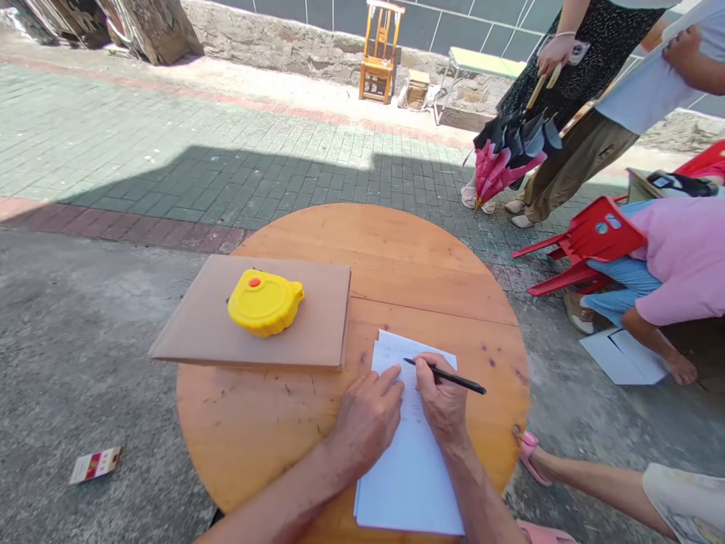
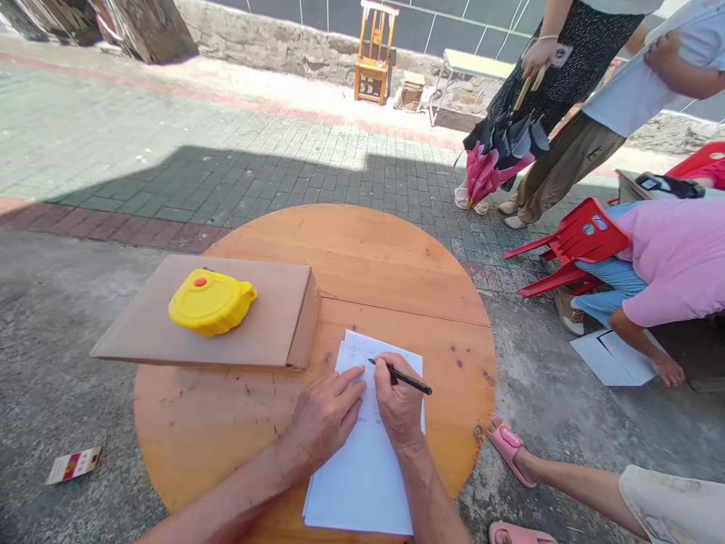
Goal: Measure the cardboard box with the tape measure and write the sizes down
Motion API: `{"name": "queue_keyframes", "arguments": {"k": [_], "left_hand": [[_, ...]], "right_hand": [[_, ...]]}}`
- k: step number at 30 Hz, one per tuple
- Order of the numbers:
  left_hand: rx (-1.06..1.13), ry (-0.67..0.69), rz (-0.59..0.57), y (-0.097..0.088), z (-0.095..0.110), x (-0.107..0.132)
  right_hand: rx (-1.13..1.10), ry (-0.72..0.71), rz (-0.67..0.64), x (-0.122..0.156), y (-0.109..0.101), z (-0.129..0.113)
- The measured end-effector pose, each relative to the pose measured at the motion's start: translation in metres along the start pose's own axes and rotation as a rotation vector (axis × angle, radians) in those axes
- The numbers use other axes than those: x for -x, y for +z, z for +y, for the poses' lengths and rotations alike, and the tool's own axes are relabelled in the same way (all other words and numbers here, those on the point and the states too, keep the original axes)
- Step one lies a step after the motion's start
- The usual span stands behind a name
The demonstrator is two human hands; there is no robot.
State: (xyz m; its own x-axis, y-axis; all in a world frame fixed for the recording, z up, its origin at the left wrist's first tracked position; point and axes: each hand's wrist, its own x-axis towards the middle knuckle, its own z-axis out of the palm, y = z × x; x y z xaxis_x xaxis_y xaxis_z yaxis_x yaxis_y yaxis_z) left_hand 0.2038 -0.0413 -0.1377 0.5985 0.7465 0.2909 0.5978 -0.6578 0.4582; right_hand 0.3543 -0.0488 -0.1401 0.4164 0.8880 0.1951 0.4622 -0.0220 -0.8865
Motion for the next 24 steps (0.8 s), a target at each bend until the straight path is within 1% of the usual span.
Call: {"name": "queue_keyframes", "arguments": {"k": [4, 8, 15, 24], "left_hand": [[-0.014, 0.009, 0.003, 0.0008, -0.0005, 0.0007], [-0.026, 0.016, -0.003, -0.0004, 0.0004, -0.0001], [-0.061, 0.013, -0.056, -0.0050, 0.0033, -0.0024], [-0.054, -0.002, -0.053, -0.0048, 0.0044, -0.0039]], "right_hand": [[-0.061, 0.026, 0.053, -0.0008, -0.0003, 0.0032], [-0.065, 0.026, 0.052, -0.0028, 0.0002, 0.0025], [-0.052, 0.023, 0.057, -0.0044, 0.0014, 0.0006], [-0.039, 0.018, 0.034, -0.0048, 0.0011, -0.0019]]}}
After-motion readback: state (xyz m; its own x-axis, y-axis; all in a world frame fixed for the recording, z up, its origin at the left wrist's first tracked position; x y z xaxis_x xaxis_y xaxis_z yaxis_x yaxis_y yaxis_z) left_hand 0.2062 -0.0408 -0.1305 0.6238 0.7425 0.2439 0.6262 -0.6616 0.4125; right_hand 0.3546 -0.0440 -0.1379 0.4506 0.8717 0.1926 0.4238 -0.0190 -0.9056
